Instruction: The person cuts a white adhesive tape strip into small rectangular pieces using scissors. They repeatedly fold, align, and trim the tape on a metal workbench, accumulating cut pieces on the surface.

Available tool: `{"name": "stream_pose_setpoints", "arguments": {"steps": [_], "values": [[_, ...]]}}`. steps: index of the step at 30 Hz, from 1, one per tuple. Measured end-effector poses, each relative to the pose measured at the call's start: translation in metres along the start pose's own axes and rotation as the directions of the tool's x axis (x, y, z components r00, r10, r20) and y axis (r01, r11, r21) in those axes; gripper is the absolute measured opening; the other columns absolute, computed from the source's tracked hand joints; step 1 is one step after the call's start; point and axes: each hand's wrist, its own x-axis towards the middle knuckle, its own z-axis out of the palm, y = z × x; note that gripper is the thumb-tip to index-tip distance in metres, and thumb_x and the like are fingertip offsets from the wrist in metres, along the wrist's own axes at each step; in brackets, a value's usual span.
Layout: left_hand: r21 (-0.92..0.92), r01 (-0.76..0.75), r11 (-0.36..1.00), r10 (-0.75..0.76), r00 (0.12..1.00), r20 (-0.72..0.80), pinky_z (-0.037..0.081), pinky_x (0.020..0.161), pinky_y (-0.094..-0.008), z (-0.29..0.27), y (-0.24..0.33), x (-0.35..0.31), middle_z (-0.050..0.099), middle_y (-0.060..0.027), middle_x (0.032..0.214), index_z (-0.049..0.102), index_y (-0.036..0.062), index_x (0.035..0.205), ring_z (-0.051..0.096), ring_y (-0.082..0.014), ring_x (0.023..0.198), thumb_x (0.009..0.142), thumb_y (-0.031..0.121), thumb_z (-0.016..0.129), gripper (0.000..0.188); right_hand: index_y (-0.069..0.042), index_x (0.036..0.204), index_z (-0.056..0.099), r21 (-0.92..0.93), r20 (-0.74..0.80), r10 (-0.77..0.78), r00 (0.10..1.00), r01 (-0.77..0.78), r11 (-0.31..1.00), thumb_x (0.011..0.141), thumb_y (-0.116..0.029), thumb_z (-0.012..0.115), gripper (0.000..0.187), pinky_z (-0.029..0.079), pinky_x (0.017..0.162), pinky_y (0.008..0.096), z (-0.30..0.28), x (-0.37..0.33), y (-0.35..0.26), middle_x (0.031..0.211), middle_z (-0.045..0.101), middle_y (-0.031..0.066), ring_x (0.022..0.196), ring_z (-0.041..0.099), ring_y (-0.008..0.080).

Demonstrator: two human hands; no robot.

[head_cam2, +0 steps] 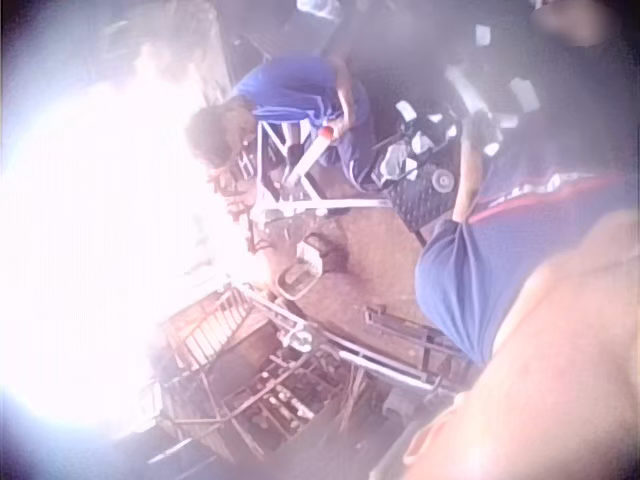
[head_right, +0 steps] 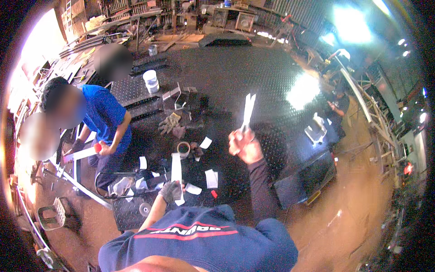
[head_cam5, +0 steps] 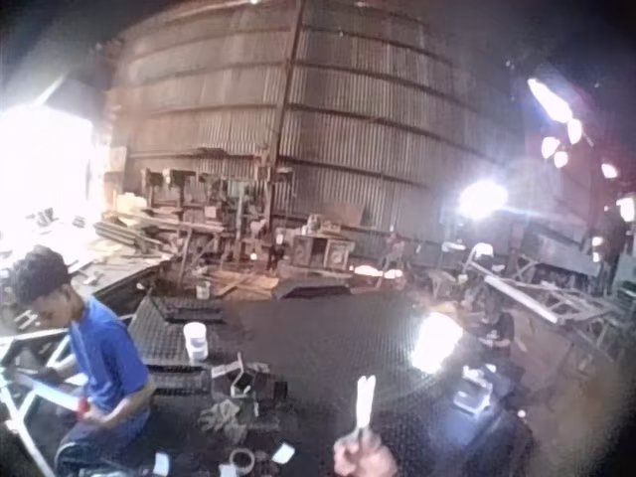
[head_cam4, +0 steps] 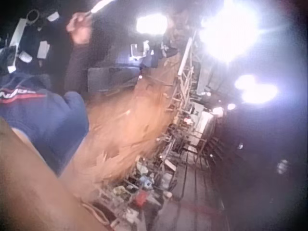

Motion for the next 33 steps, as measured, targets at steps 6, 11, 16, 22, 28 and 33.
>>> {"name": "stream_pose_setpoints", "arguments": {"steps": [6, 11, 16, 22, 28, 33], "values": [[0.064, -0.023, 0.998, 0.027, 0.998, -0.055, 0.053, 0.064, -0.0434, 0.009, 0.004, 0.006, 0.063, -0.0138, 0.085, 0.053, 0.0015, 0.1, 0.063, -0.0312, 0.074, 0.082, 0.022, 0.061, 0.029, -0.006, 0.082, 0.055, -0.362, -0.252, 0.393, 0.884, -0.463, 0.809, 0.084, -0.015, 0.049, 0.011, 0.043, 0.048, 0.0213, -0.06, -0.029, 0.151, 0.082, 0.056, 0.0026, 0.057, 0.05, 0.0091], [0.069, -0.049, 0.996, 0.052, 0.998, -0.033, 0.053, 0.062, -0.0425, 0.0, 0.01, -0.004, 0.062, -0.0137, 0.082, 0.05, 0.0031, 0.097, 0.064, -0.0301, 0.07, 0.086, 0.018, 0.054, 0.019, -0.01, 0.079, 0.059, -0.425, -0.247, 0.724, 0.644, -0.743, 0.517, 0.087, -0.036, 0.051, 0.028, 0.034, 0.047, 0.0206, -0.057, -0.075, 0.216, 0.072, 0.052, -0.0041, 0.053, 0.041, 0.0045], [0.131, 0.0, 0.991, 0.003, 1.0, -0.023, 0.049, 0.055, -0.0431, 0.016, 0.012, 0.007, 0.059, -0.0113, 0.075, 0.051, 0.0038, 0.091, 0.06, -0.0281, 0.07, 0.085, 0.027, 0.058, 0.025, -0.014, 0.068, 0.057, -0.497, -0.313, 0.701, 0.641, -0.739, 0.455, 0.083, -0.051, 0.054, 0.04, 0.027, 0.047, 0.0222, -0.052, -0.087, 0.223, 0.061, 0.046, -0.0081, 0.052, 0.037, 0.0046], [0.175, 0.013, 0.984, -0.011, 1.0, -0.014, 0.052, 0.06, -0.0442, 0.019, 0.035, 0.03, 0.062, -0.0137, 0.083, 0.054, 0.0026, 0.093, 0.063, -0.0304, 0.071, 0.082, 0.028, 0.062, 0.029, -0.012, 0.075, 0.048, -0.339, -0.35, 0.695, 0.628, -0.777, 0.53, 0.085, -0.048, 0.054, 0.038, 0.019, 0.03, 0.0187, -0.053, -0.063, 0.19, 0.055, 0.037, -0.0077, 0.037, 0.026, 0.0016], [0.183, 0.0, 0.983, -0.009, 0.999, 0.047, 0.05, 0.055, -0.0459, 0.034, 0.051, 0.01, 0.06, -0.0097, 0.078, 0.05, 0.0065, 0.094, 0.062, -0.0284, 0.072, 0.079, 0.035, 0.065, 0.035, -0.012, 0.074, 0.049, -0.364, -0.419, 0.685, 0.596, -0.802, 0.474, 0.083, -0.05, 0.055, 0.04, 0.018, 0.03, 0.0191, -0.054, -0.055, 0.184, 0.054, 0.036, -0.0075, 0.036, 0.026, 0.0018], [0.092, 0.058, 0.994, -0.064, 0.996, 0.065, 0.048, 0.061, -0.0449, 0.014, 0.04, 0.021, 0.058, -0.0087, 0.081, 0.053, 0.0059, 0.093, 0.059, -0.028, 0.073, 0.074, 0.039, 0.07, 0.042, -0.011, 0.09, 0.056, -0.327, -0.415, 0.726, 0.548, -0.835, 0.443, 0.089, -0.04, 0.048, 0.03, 0.02, 0.03, 0.0185, -0.067, -0.067, 0.196, 0.065, 0.045, -0.0072, 0.038, 0.029, 0.0015]]}}
